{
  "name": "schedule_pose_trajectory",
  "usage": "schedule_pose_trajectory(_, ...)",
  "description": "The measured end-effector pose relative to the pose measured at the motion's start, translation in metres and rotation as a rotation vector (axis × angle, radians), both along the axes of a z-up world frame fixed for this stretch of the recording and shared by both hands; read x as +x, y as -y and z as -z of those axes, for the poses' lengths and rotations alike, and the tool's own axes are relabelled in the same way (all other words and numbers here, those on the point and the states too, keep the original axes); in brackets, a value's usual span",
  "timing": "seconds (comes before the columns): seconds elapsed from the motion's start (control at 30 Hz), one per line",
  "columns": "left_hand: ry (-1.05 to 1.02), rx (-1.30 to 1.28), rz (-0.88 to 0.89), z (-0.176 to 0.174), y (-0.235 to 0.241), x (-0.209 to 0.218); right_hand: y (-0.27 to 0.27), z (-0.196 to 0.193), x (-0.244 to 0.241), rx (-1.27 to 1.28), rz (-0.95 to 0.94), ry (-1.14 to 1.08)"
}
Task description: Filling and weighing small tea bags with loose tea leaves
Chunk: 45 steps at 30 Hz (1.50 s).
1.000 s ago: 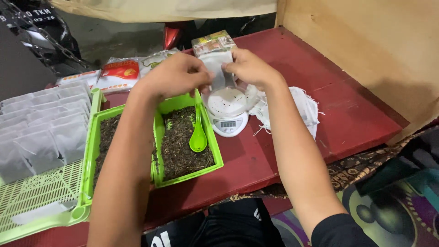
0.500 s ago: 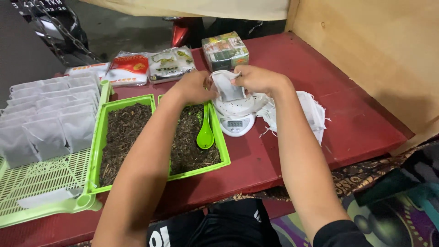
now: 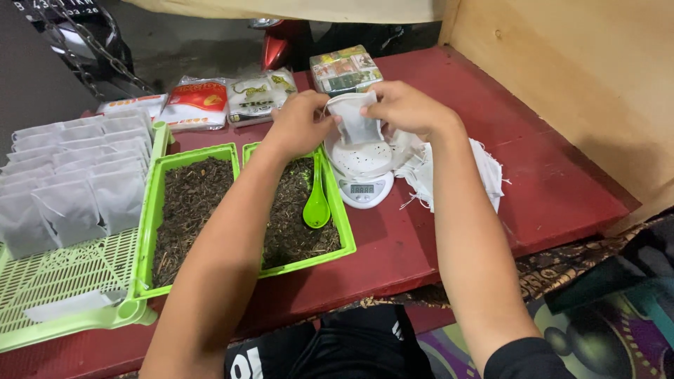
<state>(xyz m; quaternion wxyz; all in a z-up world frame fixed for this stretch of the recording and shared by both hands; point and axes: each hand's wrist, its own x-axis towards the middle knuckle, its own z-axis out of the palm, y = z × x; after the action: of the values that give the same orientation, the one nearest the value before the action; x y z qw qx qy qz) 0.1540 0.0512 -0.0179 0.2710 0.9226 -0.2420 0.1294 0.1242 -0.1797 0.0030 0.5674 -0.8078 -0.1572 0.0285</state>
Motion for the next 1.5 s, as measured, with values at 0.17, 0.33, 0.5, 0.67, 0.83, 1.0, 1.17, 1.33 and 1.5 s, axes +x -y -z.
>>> schedule_pose_trajectory(0.17, 0.123, -0.111, 0.018, -0.004, 0.004, -0.001, 0.003, -0.010, 0.001, 0.008, 0.067, 0.131)
schedule_pose_trajectory(0.33, 0.090, -0.129, -0.026, -0.002, 0.009, -0.003, 0.000, -0.024, -0.017, -0.127, 0.163, 0.133)
schedule_pose_trajectory(0.5, -0.012, -0.156, -0.096, 0.002, 0.005, -0.001, 0.010, -0.013, -0.005, -0.453, 0.431, 0.146)
schedule_pose_trajectory(0.67, -0.040, -0.109, -0.126, 0.007, 0.003, 0.003, 0.006, -0.011, -0.001, -0.398, 0.487, 0.108)
schedule_pose_trajectory(0.83, -0.048, -0.072, -0.121, 0.005, 0.005, 0.000, 0.010, -0.001, 0.009, -0.378, 0.514, 0.111)
schedule_pose_trajectory(1.0, 0.162, -0.135, -0.097, -0.007, 0.001, -0.006, 0.011, -0.007, 0.014, 0.014, 0.425, 0.497)
schedule_pose_trajectory(1.17, 0.442, -0.276, -0.020, -0.030, -0.002, -0.025, -0.015, -0.037, -0.033, 0.276, 0.163, 0.692)
schedule_pose_trajectory(1.33, 0.777, -0.415, 0.051, -0.052, -0.001, -0.052, -0.034, -0.039, -0.052, 0.323, 0.064, 0.905)
schedule_pose_trajectory(1.5, 0.762, -0.505, 0.107, -0.052, -0.005, -0.049, -0.037, -0.032, -0.045, 0.269, 0.110, 0.932)
